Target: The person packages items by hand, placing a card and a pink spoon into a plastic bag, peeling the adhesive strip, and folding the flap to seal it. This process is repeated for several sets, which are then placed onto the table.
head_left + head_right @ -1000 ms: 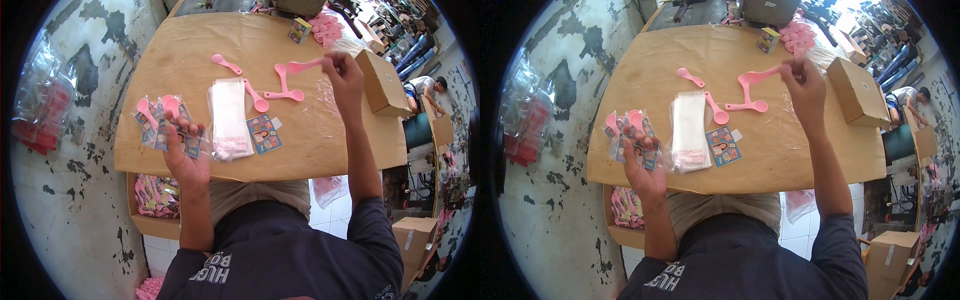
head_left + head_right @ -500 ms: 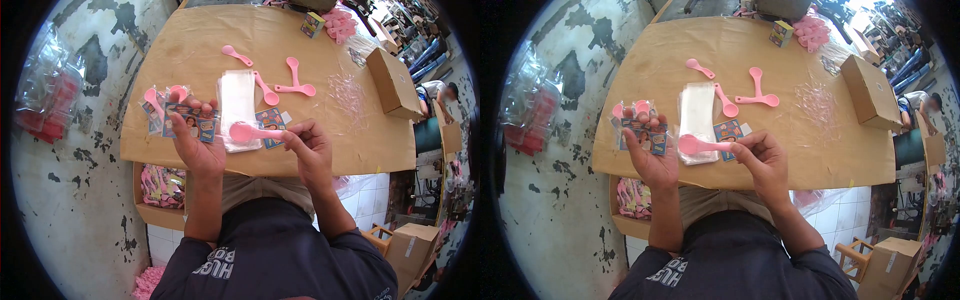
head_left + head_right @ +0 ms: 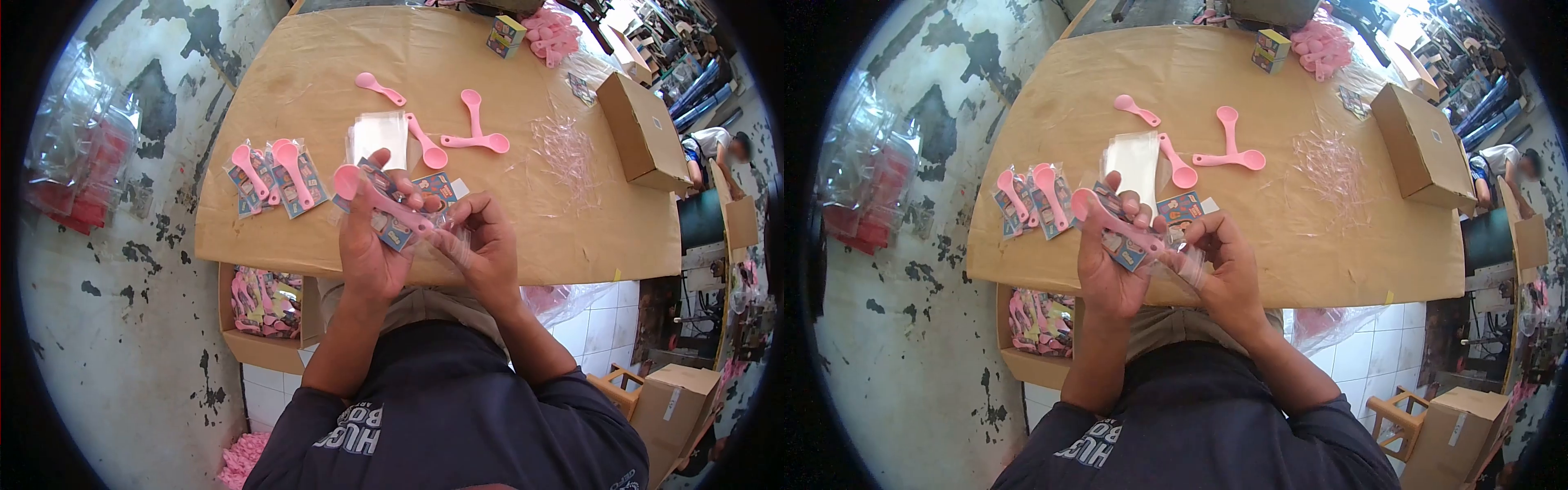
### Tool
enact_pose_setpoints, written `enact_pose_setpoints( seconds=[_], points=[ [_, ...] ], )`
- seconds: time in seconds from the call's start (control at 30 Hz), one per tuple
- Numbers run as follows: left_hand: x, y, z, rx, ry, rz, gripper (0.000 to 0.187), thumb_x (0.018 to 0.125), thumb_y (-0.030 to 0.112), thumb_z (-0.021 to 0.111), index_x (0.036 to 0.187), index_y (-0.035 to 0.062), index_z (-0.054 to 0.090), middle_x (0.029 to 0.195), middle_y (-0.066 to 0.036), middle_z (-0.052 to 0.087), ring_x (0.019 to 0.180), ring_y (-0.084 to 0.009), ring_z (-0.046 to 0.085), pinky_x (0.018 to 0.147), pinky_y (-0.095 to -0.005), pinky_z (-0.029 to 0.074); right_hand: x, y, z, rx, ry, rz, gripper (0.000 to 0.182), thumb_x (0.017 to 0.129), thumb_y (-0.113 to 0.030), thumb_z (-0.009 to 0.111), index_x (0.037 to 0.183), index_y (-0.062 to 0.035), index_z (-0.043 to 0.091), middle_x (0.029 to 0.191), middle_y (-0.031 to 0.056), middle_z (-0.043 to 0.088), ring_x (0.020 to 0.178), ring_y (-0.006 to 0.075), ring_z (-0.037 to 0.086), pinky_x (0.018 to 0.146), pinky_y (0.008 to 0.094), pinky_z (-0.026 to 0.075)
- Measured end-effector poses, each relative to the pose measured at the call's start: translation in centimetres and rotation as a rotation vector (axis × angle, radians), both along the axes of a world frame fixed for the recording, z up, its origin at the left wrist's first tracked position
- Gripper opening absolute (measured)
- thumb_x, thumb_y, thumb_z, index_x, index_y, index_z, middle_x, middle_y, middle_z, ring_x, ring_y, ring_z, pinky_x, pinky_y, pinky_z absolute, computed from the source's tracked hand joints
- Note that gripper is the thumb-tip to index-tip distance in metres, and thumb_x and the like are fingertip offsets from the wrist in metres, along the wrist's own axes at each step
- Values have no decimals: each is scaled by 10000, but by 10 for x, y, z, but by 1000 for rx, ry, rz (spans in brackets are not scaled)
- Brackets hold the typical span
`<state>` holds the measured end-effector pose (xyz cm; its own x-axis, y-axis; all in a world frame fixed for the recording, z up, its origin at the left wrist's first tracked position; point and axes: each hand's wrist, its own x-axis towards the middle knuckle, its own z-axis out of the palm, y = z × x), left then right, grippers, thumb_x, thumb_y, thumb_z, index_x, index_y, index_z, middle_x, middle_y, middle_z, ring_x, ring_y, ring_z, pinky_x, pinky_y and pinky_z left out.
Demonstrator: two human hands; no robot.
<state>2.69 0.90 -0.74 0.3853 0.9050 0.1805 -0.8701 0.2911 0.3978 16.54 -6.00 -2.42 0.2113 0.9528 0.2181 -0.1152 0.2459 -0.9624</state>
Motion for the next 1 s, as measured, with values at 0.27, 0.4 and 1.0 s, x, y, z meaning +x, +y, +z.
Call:
enact_pose_setpoints(
  seconds=[0.27, 0.4, 1.0],
  points=[
    [4, -1, -4, -60, 56, -70, 427, 1116, 303, 480, 1455, 47, 439, 1048, -69, 571, 953, -169, 608, 943, -398, 579, 0, -6, 3, 100, -239, -200, 461, 832, -126, 864, 1175, -68, 562, 1085, 35, 547, 834, 94, 523, 693, 250, 461],
    [6, -2, -3, -76, 51, -94, 412, 1115, 280, 487, 1447, 40, 449, 1057, -76, 582, 949, -168, 617, 926, -396, 589, 4, -6, 3, 142, -319, -203, 503, 817, -148, 873, 1213, -69, 573, 1100, 55, 552, 828, 116, 528, 685, 266, 473],
    [-24, -4, 7, -200, 122, -174, 461, 1091, 307, 518, 1433, 4, 456, 1382, -226, 590, 1259, -303, 614, 1086, -480, 499, 40, -22, 43, 450, -620, -146, 300, 825, -51, 771, 1111, -141, 767, 1357, 141, 645, 1185, 327, 596, 969, 424, 494]
  ],
)
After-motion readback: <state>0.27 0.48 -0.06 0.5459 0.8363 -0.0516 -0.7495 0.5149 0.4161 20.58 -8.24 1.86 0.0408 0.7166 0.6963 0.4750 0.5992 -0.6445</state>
